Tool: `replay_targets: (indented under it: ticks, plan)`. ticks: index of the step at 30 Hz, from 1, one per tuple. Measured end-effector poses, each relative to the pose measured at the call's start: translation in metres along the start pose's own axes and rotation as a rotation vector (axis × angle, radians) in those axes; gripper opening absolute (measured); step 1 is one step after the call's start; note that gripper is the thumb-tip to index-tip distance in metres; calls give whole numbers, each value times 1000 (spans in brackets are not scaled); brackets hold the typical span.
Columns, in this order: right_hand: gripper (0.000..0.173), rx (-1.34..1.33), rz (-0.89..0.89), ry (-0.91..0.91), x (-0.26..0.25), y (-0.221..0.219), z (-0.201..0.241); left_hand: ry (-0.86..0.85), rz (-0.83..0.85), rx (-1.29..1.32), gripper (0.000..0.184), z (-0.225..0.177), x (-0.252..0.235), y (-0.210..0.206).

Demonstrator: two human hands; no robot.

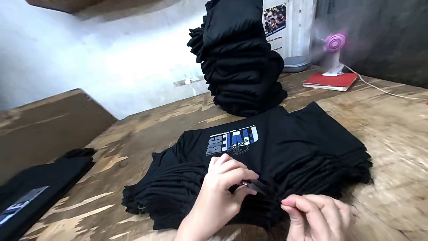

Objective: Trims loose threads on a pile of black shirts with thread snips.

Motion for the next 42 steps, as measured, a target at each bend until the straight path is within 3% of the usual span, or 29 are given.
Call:
replay_targets:
  ticks: [4, 8, 11, 13, 18, 24, 26, 28, 30, 33, 42]
  plan:
    - [19, -92, 16, 3, 1, -1, 5, 257, 80, 43, 23, 7, 8, -8]
    - [15, -165, 45, 40, 8, -5, 4, 450, 265, 99, 25, 0, 3, -33]
    - [11, -190, 42, 57, 16, 1, -1, 338, 196, 35, 12, -14, 3, -31]
    - [10, -202, 34, 51, 17, 11, -9, 245, 109, -140, 17, -32, 13, -15]
    - [15, -206, 84, 120, 5, 11, -13, 276, 178, -50, 18, -62, 32, 11]
    - [31, -78, 216, 304, -16, -18, 17, 337, 108, -52, 14, -42, 31, 27]
    - [37, 7, 144, 234, -19, -12, 16, 270, 18, -183, 31, -26, 26, 34]
    - [46, 96, 122, 111, -18, -9, 14, 115, -115, -285, 24, -11, 20, 32]
    - [35, 128, 136, 51, -13, -17, 12, -39, -193, -302, 14, -3, 17, 24]
    - [12, 4, 101, 38, 2, -22, 9, -195, -226, -330, 21, -6, 18, 16]
    - [6, -145, 43, 92, 9, -22, 13, -375, -212, -401, 22, -25, 20, 9]
Point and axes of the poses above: each hand's wrist, its own x-axis away from the middle knuckle, its own y-axis out of the back of the hand, z = x × y, the point moved 8 cm from there along -x, towards the middle knuckle, and after that the axes turned 10 degrees about -x, right-handed, at the moved point
